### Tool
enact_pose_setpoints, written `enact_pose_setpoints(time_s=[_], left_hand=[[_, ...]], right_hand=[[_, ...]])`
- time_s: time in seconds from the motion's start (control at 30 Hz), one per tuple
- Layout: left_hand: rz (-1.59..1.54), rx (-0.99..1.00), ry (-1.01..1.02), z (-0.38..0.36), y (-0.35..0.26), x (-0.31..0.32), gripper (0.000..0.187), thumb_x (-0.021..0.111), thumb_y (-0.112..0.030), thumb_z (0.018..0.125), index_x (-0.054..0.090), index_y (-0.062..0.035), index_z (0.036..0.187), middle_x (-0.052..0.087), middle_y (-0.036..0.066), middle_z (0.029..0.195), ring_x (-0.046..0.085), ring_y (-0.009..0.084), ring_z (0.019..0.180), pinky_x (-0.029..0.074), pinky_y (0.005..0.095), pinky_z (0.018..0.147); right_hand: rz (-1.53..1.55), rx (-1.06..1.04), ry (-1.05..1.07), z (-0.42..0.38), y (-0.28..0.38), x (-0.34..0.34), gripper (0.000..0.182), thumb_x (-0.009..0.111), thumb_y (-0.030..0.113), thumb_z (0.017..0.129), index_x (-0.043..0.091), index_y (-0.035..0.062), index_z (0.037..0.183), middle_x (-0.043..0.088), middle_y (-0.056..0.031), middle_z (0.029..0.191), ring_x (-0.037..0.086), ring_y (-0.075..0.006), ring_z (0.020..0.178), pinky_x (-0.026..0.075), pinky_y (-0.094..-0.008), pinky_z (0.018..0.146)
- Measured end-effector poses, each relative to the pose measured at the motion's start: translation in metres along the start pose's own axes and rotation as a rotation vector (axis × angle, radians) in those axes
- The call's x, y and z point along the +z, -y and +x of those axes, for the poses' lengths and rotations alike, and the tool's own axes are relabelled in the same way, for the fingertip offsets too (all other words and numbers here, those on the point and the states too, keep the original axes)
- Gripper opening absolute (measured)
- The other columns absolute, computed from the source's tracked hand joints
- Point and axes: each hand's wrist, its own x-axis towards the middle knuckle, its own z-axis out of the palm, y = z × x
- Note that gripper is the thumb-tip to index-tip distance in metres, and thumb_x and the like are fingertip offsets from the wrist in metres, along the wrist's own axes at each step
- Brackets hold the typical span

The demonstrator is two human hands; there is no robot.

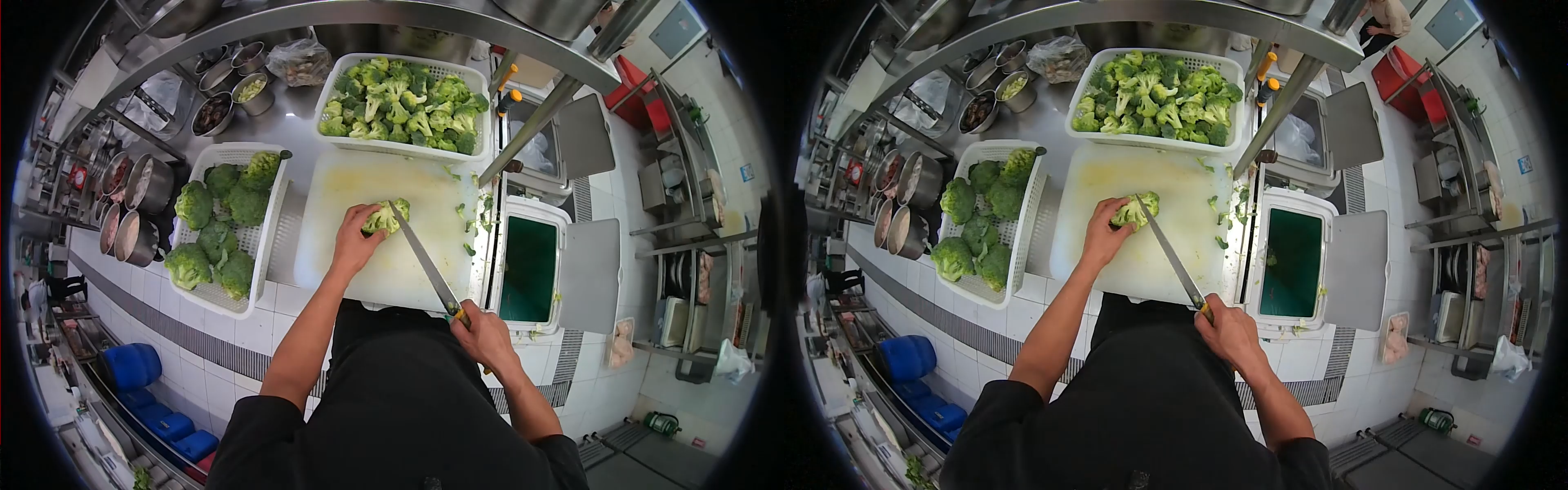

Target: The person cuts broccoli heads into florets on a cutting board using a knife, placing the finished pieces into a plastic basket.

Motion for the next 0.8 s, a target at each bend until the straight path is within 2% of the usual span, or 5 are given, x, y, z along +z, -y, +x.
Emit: enact_pose_setpoints(time_s=[0.27,0.53,0.7,0.77,0.8], left_hand=[[0.056,-0.079,-0.001,0.000,-0.005,-0.001,0.057,0.083,-0.008,0.080,0.066,-0.0092,0.135,0.058,0.012,0.134,0.058,0.0283,0.125,0.049,0.0363,0.106],[0.032,-0.073,-0.054,-0.002,0.001,0.002,0.056,0.083,-0.010,0.081,0.066,-0.0057,0.134,0.063,0.014,0.130,0.063,0.0278,0.118,0.051,0.0356,0.101],[0.015,-0.100,-0.089,-0.001,0.001,0.006,0.054,0.083,-0.010,0.082,0.067,-0.0029,0.133,0.064,0.016,0.129,0.065,0.0270,0.114,0.053,0.0354,0.098],[-0.019,-0.089,-0.146,0.000,0.005,0.008,0.053,0.083,-0.010,0.080,0.068,-0.0048,0.131,0.065,0.016,0.126,0.064,0.0339,0.115,0.052,0.0396,0.101],[-0.019,-0.088,-0.147,0.000,0.004,0.008,0.053,0.083,-0.010,0.080,0.068,-0.0048,0.131,0.065,0.016,0.126,0.064,0.0339,0.115,0.052,0.0396,0.101]], right_hand=[[-0.045,-0.021,0.020,0.004,0.004,-0.001,0.030,0.060,0.031,0.098,0.058,0.0029,0.107,0.070,-0.0257,0.077,0.068,-0.0492,0.079,0.052,-0.0572,0.075],[-0.189,-0.047,0.036,0.013,0.027,-0.007,0.028,0.059,0.028,0.100,0.052,0.0020,0.107,0.070,-0.0254,0.075,0.069,-0.0476,0.074,0.054,-0.0577,0.071],[-0.198,-0.159,-0.104,0.062,0.049,0.015,0.021,0.056,0.022,0.100,0.051,0.0017,0.103,0.070,-0.0266,0.076,0.070,-0.0475,0.073,0.055,-0.0588,0.071],[-0.205,-0.159,-0.119,0.082,0.054,0.023,0.020,0.056,0.021,0.100,0.051,0.0018,0.103,0.071,-0.0262,0.077,0.071,-0.0474,0.074,0.055,-0.0587,0.072],[-0.210,-0.160,-0.135,0.091,0.056,0.027,0.020,0.056,0.021,0.099,0.051,0.0018,0.103,0.071,-0.0259,0.078,0.071,-0.0473,0.074,0.056,-0.0587,0.072]])
